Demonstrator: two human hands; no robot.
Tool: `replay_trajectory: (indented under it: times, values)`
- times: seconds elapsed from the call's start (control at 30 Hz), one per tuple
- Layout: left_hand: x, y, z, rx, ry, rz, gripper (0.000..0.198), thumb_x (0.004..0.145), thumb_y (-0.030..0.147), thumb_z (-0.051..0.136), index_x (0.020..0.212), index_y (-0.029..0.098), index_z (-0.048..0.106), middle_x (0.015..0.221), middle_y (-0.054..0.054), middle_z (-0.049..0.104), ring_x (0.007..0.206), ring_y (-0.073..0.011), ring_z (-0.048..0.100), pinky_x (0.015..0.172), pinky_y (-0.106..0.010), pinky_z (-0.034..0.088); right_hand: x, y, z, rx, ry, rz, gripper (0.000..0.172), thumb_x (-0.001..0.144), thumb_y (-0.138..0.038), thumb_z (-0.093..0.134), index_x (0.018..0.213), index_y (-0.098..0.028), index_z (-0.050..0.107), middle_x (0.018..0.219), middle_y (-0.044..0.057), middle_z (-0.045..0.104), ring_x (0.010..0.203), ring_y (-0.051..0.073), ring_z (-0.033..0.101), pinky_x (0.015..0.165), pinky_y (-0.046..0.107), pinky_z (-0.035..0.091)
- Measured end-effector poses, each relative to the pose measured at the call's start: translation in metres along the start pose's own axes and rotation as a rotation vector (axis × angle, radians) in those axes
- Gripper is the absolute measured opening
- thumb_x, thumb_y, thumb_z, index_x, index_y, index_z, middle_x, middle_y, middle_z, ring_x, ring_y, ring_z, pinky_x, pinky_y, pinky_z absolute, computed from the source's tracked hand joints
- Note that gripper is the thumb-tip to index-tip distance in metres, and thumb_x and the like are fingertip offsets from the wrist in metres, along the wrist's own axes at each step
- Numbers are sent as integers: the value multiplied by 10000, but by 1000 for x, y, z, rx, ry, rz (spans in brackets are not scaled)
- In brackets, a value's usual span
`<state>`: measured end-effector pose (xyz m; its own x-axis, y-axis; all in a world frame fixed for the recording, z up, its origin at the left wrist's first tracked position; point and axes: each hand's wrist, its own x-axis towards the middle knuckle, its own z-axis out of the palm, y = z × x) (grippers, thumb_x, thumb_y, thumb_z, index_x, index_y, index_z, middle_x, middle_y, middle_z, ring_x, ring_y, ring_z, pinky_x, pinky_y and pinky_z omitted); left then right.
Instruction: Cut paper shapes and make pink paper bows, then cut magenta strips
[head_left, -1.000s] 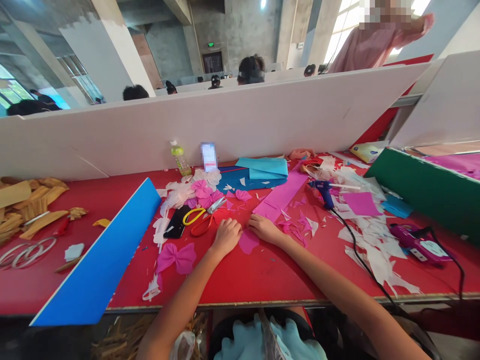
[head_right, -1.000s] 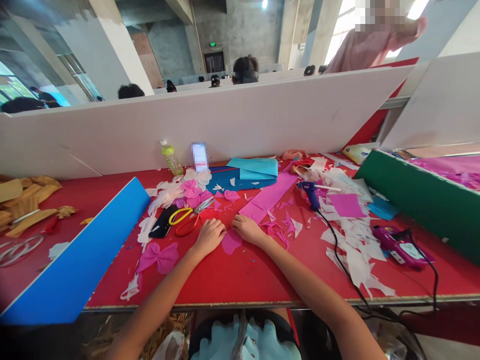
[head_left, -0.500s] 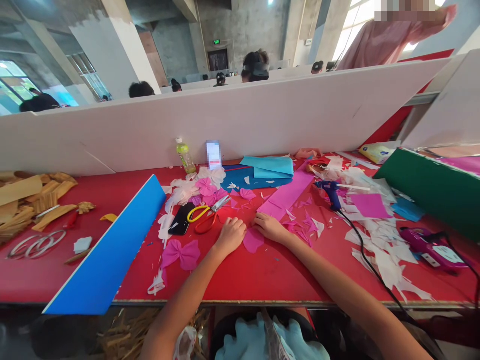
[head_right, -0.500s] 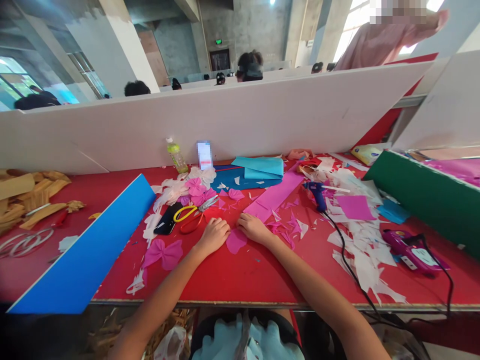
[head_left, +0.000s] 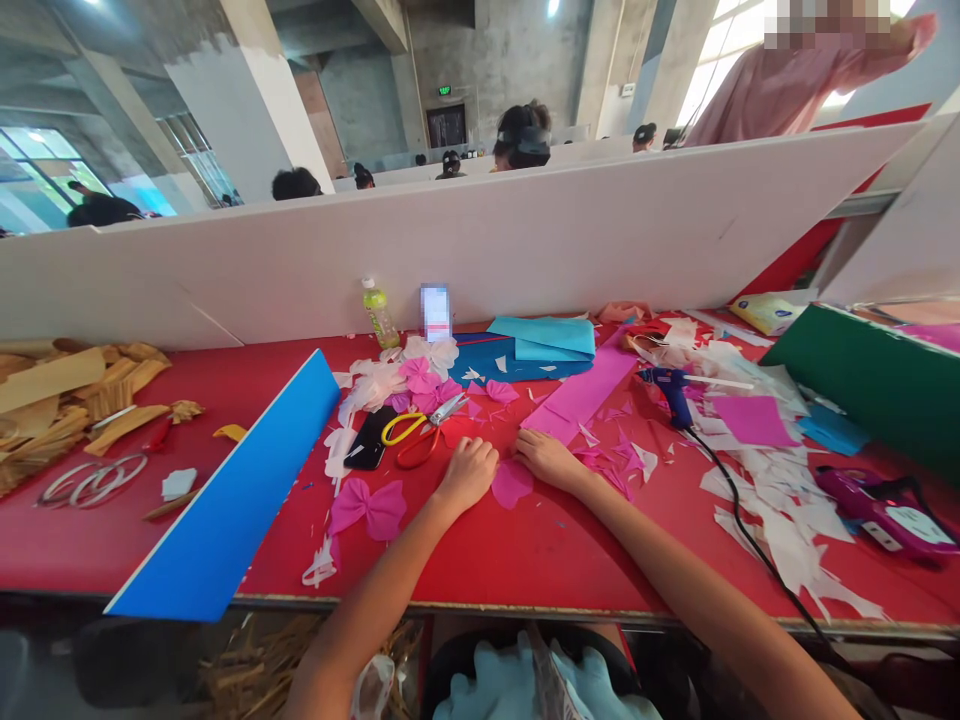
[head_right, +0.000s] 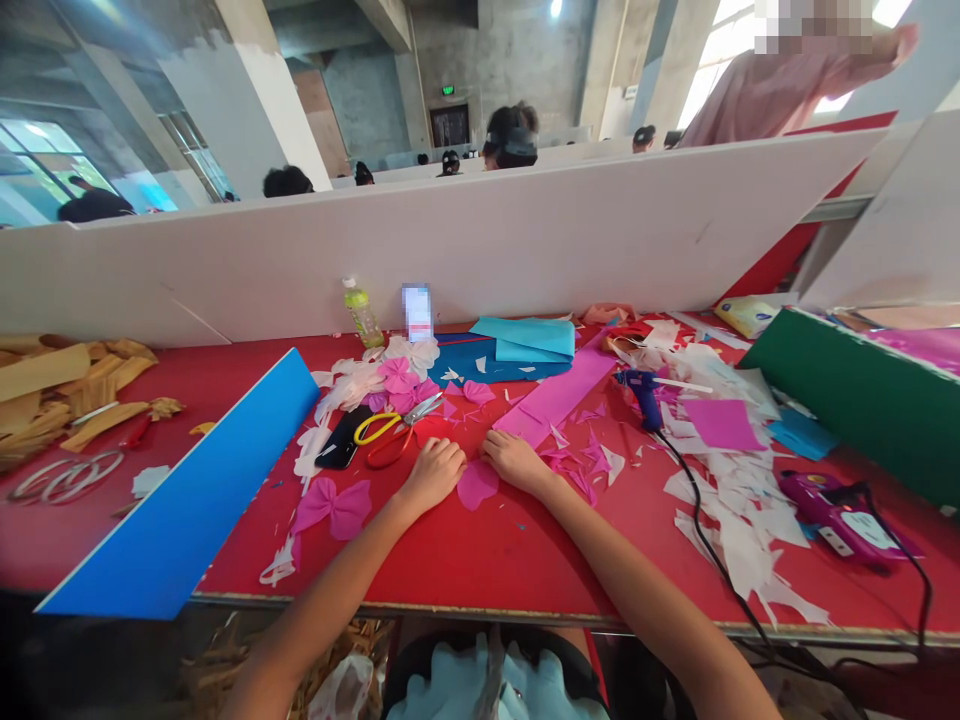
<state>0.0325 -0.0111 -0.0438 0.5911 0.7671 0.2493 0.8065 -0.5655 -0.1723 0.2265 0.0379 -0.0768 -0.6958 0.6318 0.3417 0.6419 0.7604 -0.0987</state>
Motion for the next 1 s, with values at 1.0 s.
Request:
replay_trajectory:
  times: [1.0]
  values:
    - [-1, -3, -9, -38, -53, 20, 130, 879, 184, 445, 824, 159, 560, 854, -71, 586, 882, -213, 505, 814, -376, 328, 1, -11, -13, 190, 21, -46, 152, 888, -162, 440, 850, -166, 587, 844, 67, 560, 801, 172, 503, 748, 297, 400]
